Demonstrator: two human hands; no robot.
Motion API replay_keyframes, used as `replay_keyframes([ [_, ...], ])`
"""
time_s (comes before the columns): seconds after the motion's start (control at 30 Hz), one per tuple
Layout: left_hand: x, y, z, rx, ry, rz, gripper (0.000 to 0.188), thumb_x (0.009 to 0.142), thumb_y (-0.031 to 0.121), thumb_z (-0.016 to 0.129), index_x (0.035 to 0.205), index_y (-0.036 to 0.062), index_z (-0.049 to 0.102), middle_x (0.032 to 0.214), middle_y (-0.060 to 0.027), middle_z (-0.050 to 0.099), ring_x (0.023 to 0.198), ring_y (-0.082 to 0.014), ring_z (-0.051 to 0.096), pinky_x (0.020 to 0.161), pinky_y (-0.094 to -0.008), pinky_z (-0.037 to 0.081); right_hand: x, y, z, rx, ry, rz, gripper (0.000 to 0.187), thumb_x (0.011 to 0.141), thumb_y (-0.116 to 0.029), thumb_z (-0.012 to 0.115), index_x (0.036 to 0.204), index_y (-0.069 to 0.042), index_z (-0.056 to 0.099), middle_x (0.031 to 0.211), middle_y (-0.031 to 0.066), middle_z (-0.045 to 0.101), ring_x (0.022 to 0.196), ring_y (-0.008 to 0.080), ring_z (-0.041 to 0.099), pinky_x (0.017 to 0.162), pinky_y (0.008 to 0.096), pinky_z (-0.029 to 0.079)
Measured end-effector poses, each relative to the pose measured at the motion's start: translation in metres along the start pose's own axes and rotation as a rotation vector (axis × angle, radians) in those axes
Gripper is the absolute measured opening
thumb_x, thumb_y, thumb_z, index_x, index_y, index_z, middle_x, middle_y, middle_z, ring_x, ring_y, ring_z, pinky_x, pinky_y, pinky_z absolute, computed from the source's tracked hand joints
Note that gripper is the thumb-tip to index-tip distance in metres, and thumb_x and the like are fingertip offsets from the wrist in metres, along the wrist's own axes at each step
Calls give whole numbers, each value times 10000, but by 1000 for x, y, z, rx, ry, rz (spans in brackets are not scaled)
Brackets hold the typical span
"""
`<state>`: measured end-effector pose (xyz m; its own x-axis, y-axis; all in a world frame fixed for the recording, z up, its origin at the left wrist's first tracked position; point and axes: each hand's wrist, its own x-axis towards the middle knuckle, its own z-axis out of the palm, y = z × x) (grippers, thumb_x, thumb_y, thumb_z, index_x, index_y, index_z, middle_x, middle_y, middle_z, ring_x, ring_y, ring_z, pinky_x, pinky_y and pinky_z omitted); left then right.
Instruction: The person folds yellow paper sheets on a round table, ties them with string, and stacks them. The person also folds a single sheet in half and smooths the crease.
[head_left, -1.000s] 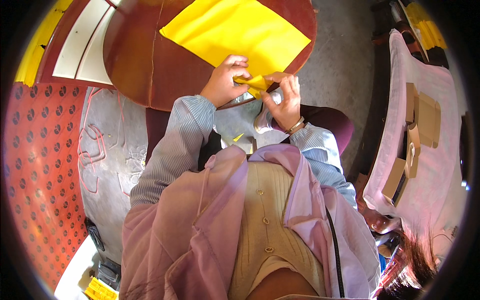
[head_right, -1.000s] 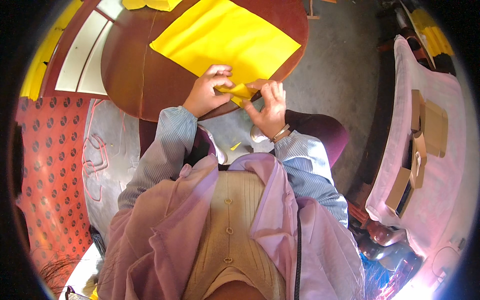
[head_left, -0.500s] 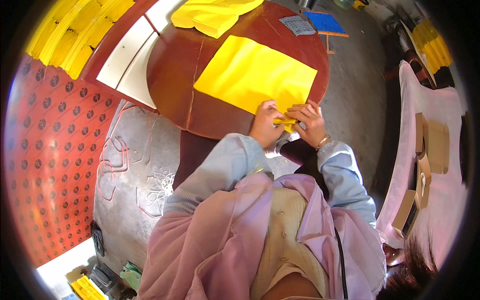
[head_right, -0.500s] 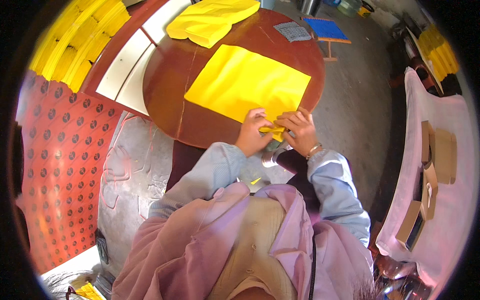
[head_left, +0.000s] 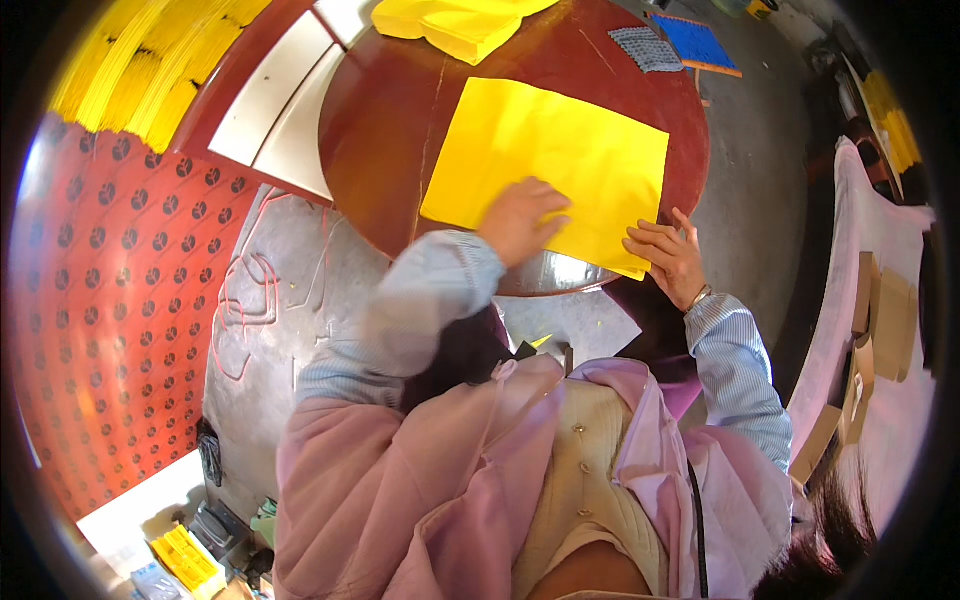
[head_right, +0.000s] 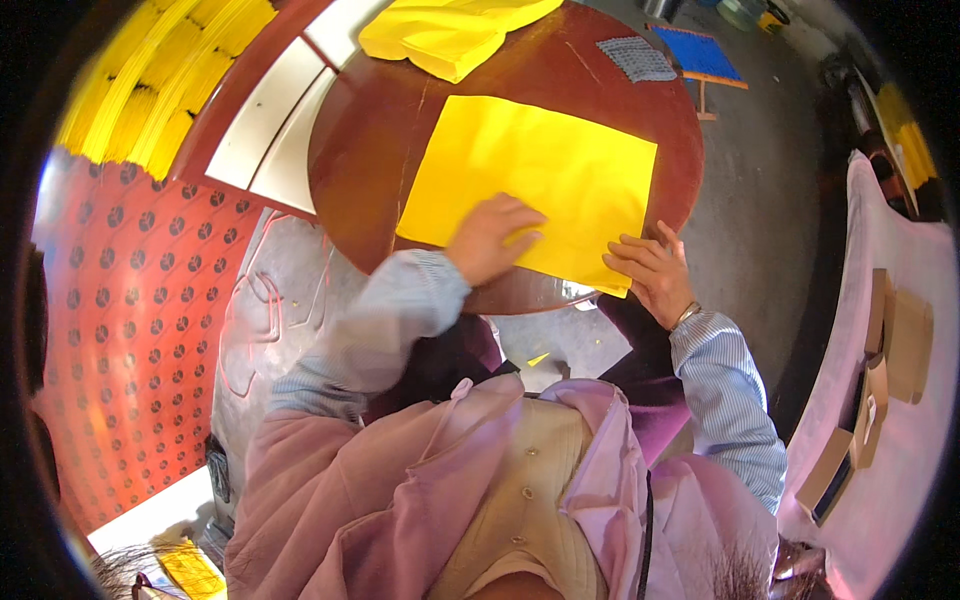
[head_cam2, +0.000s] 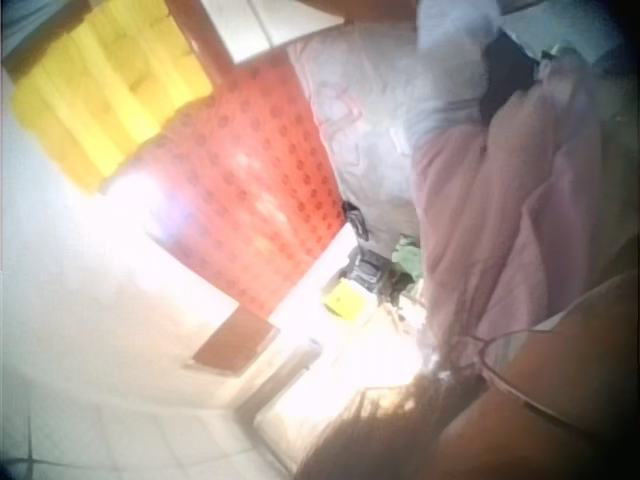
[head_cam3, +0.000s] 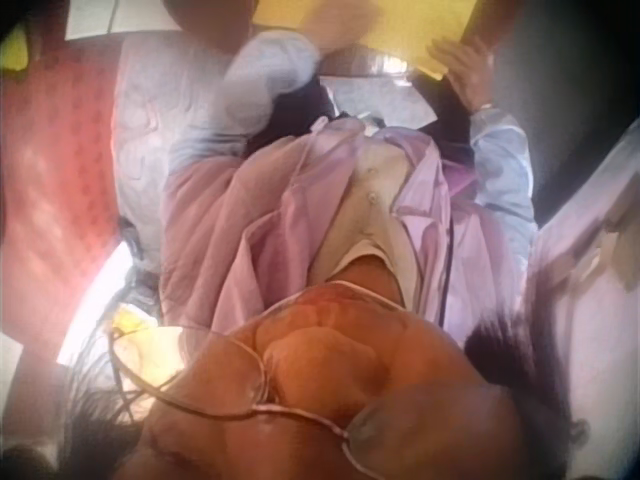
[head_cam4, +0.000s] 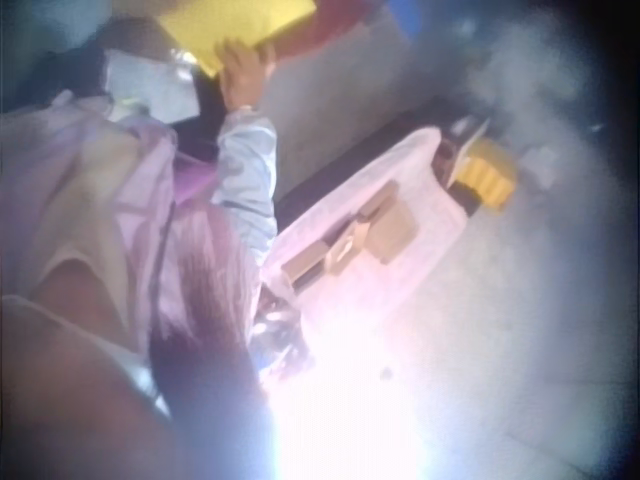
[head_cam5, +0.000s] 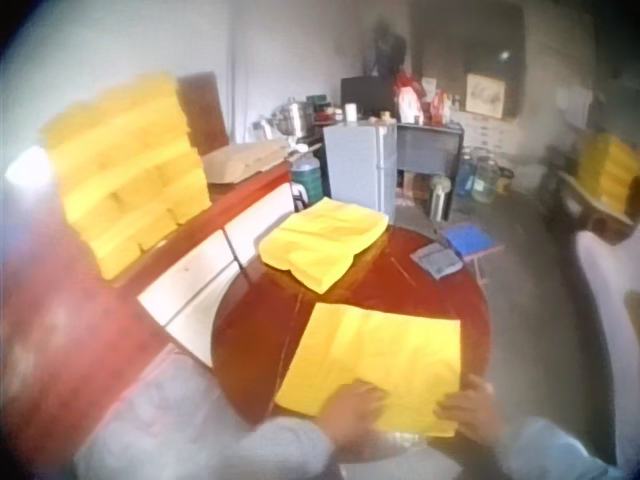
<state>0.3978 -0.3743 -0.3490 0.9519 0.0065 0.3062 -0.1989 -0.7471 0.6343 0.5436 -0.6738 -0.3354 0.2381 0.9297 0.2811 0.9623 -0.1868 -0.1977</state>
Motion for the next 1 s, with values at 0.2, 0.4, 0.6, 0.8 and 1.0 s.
replay_keyframes([
  [0.2,-16,-69,-103,52,-161,-163,384,1022,282,602,1360,106,650,1274,-136,700,1203,-336,627,1065,-449,480,2,2,2,131,37,171,269,921,-50,659,1172,-129,718,1201,74,729,1213,269,655,1197,554,344],
  [0.4,-16,-115,-136,-240,-247,-340,580,1068,373,473,1583,120,389,1331,-156,686,1247,-355,627,1137,-422,440,13,13,8,171,135,449,154,986,-123,634,1114,-61,692,1050,165,712,991,351,688,943,427,529],
  [0.6,-10,-120,-137,-405,-165,-480,966,901,263,778,1653,100,194,1180,-173,762,1184,-295,699,1105,-364,456,26,21,3,388,90,727,190,1043,-213,597,1111,-55,679,909,200,690,817,360,681,774,381,543],
  [0.8,-3,-109,-120,-272,6,-651,1062,837,119,855,1631,1,158,1053,-170,782,933,-192,744,873,-297,565,34,17,9,373,134,850,214,1044,-252,611,1090,-53,673,925,195,729,790,314,723,709,383,546],
  [1.0,7,-110,-121,-231,-15,-673,1051,816,208,860,1600,-49,208,925,-151,785,814,-185,740,782,-289,572,37,7,14,548,205,832,415,976,-286,746,1293,-80,575,1151,160,764,1059,300,754,949,383,591],
])
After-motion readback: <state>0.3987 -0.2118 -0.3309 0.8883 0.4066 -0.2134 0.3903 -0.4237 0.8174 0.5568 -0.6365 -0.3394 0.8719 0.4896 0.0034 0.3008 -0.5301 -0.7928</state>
